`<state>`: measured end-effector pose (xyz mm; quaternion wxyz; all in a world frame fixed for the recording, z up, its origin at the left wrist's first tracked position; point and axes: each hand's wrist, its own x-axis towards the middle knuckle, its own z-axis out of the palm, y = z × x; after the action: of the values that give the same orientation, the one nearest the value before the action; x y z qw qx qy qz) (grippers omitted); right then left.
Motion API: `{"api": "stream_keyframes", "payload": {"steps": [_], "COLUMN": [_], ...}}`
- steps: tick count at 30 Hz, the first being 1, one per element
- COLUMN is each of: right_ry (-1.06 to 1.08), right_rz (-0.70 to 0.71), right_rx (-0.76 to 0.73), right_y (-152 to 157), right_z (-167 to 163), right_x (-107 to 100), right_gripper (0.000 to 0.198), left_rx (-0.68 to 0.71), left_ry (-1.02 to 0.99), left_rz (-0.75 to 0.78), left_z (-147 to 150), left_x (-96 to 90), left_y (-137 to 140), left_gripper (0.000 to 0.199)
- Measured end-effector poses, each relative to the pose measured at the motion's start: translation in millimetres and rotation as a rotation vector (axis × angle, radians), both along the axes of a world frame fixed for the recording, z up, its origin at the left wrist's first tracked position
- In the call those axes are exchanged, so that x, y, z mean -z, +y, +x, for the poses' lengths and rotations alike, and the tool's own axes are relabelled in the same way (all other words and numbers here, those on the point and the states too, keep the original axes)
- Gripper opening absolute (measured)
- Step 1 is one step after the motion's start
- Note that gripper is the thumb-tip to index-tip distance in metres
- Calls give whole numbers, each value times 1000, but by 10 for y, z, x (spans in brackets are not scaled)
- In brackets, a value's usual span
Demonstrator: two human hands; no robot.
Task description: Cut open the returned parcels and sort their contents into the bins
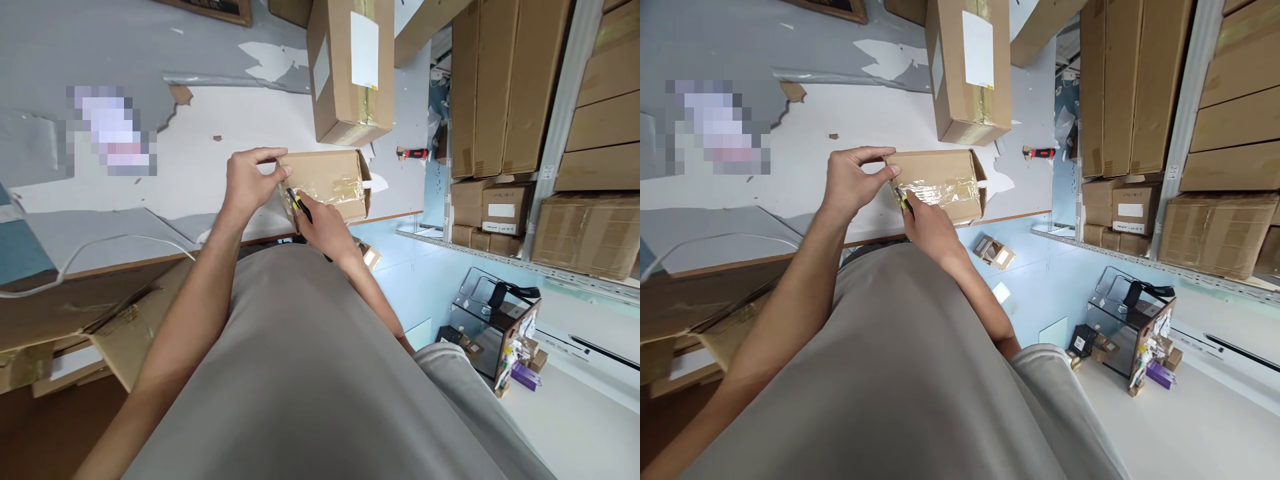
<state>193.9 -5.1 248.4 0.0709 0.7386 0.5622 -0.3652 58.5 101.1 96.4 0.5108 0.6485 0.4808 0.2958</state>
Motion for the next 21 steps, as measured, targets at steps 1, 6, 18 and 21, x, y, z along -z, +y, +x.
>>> {"api": "stream_keyframes", "payload": {"steps": [1,6,18,21], "right_ry": [-10,-76,-33,-37], "right_rz": [-3,-64,-41,-22], "right_rx": [-6,-1,5,-18], "right_y": [3,-142,-229,-58], "right_z": [-23,-159,-38,-33], "right_x": [8,-2,-170,-55], "right_gripper": [54,59,62,64], "left_rx": [-3,-22,-20,-21], "left_ry": [-1,32,36,36], "left_rz": [-7,16,-17,-39], "left_z": [-5,34,23,14], "left_x": [6,37,4,-11], "left_y": [2,-22,1,6], "left_gripper": [39,39,39,38]}}
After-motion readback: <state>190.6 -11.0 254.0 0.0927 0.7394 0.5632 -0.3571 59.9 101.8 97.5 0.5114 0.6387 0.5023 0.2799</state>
